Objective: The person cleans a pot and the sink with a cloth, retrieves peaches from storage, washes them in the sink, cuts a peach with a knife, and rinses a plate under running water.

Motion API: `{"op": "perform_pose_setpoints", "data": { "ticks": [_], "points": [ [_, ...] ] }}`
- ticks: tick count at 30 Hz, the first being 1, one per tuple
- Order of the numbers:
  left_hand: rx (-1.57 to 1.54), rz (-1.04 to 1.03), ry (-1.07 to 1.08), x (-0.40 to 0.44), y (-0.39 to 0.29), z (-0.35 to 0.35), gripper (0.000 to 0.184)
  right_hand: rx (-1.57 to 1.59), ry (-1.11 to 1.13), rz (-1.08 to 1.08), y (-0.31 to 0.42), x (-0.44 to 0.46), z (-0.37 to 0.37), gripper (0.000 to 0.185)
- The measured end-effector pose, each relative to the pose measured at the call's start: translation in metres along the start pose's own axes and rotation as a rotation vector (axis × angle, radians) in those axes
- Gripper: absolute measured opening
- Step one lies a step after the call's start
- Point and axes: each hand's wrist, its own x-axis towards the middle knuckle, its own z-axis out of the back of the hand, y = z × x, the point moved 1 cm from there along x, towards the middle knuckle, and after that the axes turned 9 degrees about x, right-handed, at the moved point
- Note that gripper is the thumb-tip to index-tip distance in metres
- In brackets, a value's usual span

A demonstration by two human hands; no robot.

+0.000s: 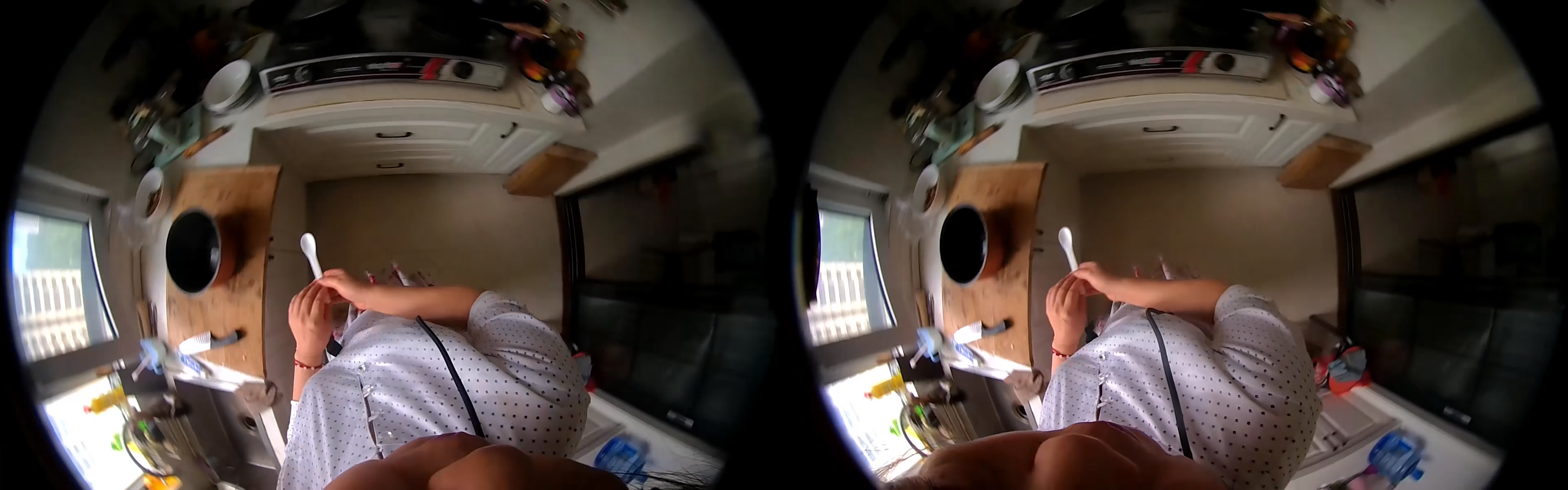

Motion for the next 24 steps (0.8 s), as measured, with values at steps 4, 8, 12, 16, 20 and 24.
{"op": "perform_pose_setpoints", "data": {
  "ticks": [4,8,12,16,20,24],
  "points": [
    [-0.146,-0.257,0.152,0.045,-0.017,-0.024,0.042,-0.077,-0.177,0.356,0.045,-0.011,0.054,0.021],
    [-0.309,-0.060,-0.024,0.088,-0.018,-0.055,0.060,-0.711,-0.223,0.481,0.086,-0.037,0.083,0.022],
    [-1.012,0.350,0.153,0.129,0.003,-0.098,0.042,-0.846,-0.204,0.819,0.111,-0.035,0.093,0.020],
    [-1.048,0.379,0.474,0.169,0.016,-0.126,0.016,-0.850,-0.380,0.585,0.164,-0.039,0.097,0.024],
    [-1.236,0.570,0.612,0.211,0.005,-0.146,0.011,-0.596,-0.509,0.469,0.201,-0.042,0.118,0.023],
    [-1.328,0.601,0.722,0.247,-0.026,-0.173,0.011,-0.387,-0.709,0.610,0.234,-0.073,0.148,0.021]
  ]
}}
